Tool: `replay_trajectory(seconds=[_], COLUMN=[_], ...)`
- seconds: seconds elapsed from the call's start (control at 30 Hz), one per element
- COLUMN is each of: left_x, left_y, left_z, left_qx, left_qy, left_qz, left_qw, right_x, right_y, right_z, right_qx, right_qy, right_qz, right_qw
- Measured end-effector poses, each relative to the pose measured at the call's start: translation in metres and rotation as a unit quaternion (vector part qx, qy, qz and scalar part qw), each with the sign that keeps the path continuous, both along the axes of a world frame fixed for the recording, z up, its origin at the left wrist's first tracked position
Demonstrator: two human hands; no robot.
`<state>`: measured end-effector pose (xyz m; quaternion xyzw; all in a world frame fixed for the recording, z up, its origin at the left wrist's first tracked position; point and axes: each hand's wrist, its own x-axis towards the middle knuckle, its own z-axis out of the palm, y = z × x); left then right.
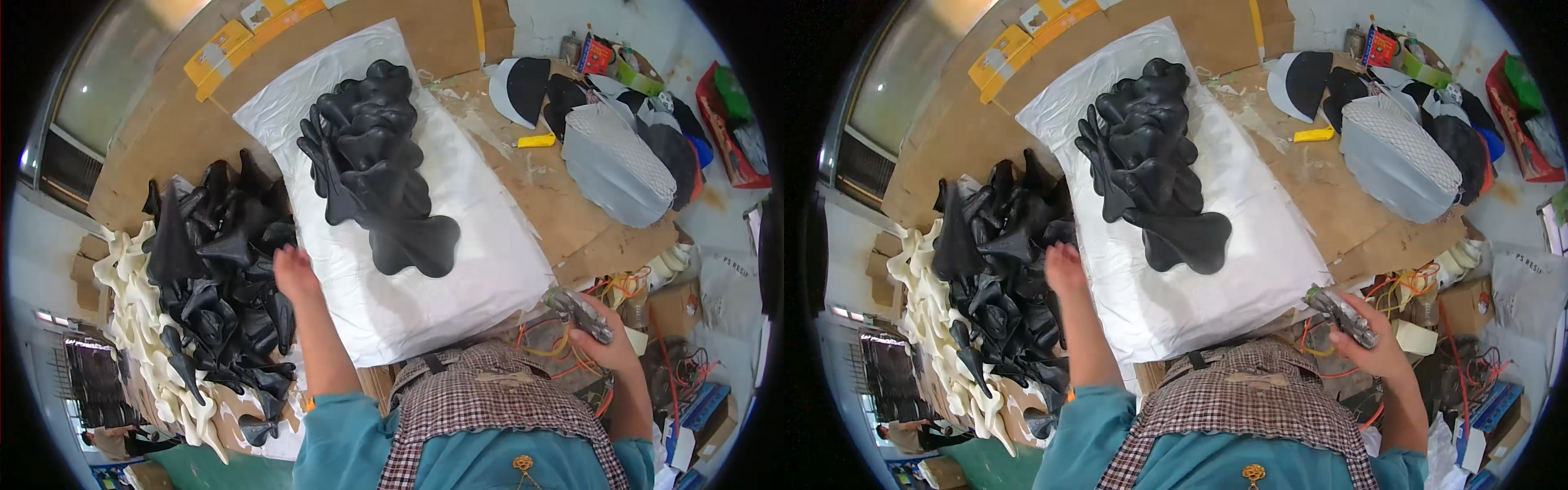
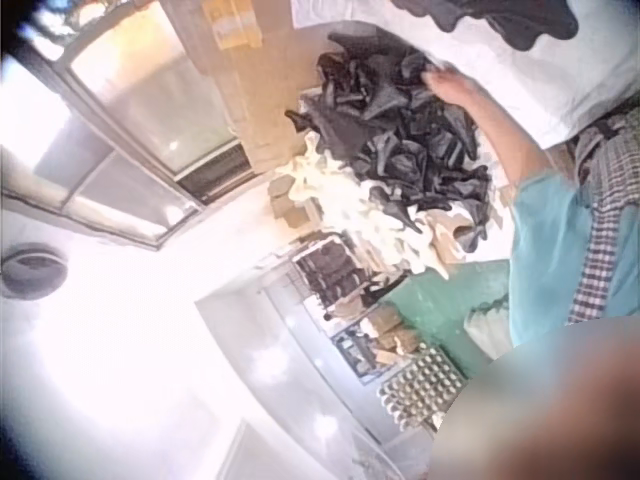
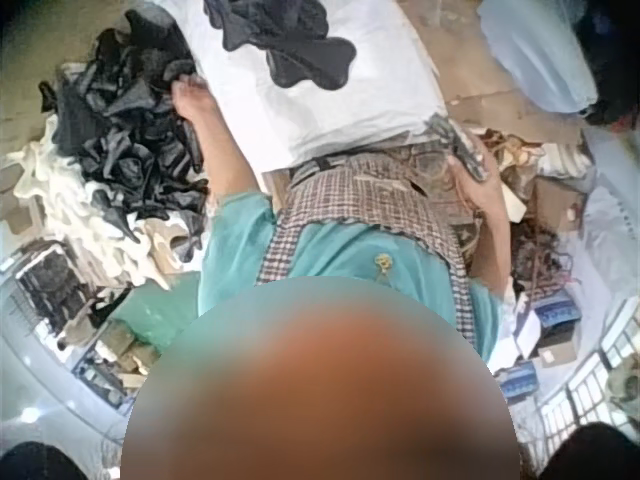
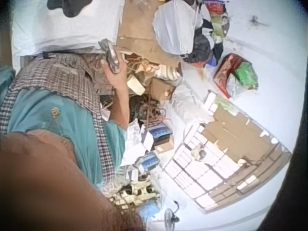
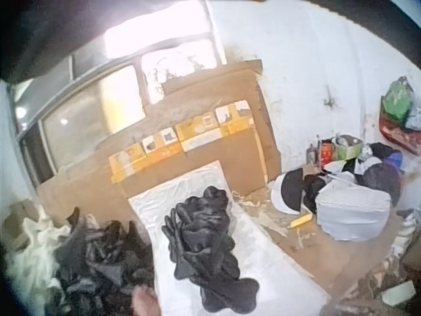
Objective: Sort and organize bicycle seat components and foam inserts at a factory workbench.
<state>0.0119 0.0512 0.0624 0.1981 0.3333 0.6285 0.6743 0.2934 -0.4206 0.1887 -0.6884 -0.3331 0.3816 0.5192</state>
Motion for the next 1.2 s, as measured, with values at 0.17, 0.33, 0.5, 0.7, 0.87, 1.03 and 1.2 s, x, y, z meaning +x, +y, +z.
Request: replay_trajectory(seconds=[0.17, 0.33, 0.5, 0.7, 0.87, 1.03, 1.2], left_x=[0.02, 0.095, 0.134, 0.118, 0.006, -0.067, -0.015], left_y=[-0.081, -0.121, -0.114, -0.109, -0.014, 0.046, 0.047], left_z=[-0.117, -0.114, -0.119, -0.033, 0.035, 0.013, -0.025], left_qx=[-0.209, -0.075, 0.021, 0.072, 0.103, 0.076, -0.004], left_qy=[0.184, 0.27, 0.297, 0.193, 0.024, -0.009, 0.021], left_qz=[-0.109, -0.225, -0.223, -0.337, -0.286, -0.235, -0.379], left_qw=[0.954, 0.933, 0.928, 0.919, 0.952, 0.969, 0.925], right_x=[-0.02, -0.032, -0.045, -0.091, -0.114, -0.14, -0.163], right_y=[0.025, 0.017, -0.001, 0.015, 0.052, 0.079, 0.069], right_z=[0.044, 0.052, 0.029, 0.015, 0.012, 0.037, 0.019], right_qx=[0.09, 0.091, 0.013, -0.032, 0.01, 0.14, 0.019], right_qy=[0.007, 0.016, 0.003, 0.113, -0.01, 0.036, 0.045], right_qz=[0.049, 0.034, -0.022, -0.042, -0.029, -0.126, -0.143], right_qw=[0.995, 0.995, 1.0, 0.992, 0.999, 0.981, 0.989])
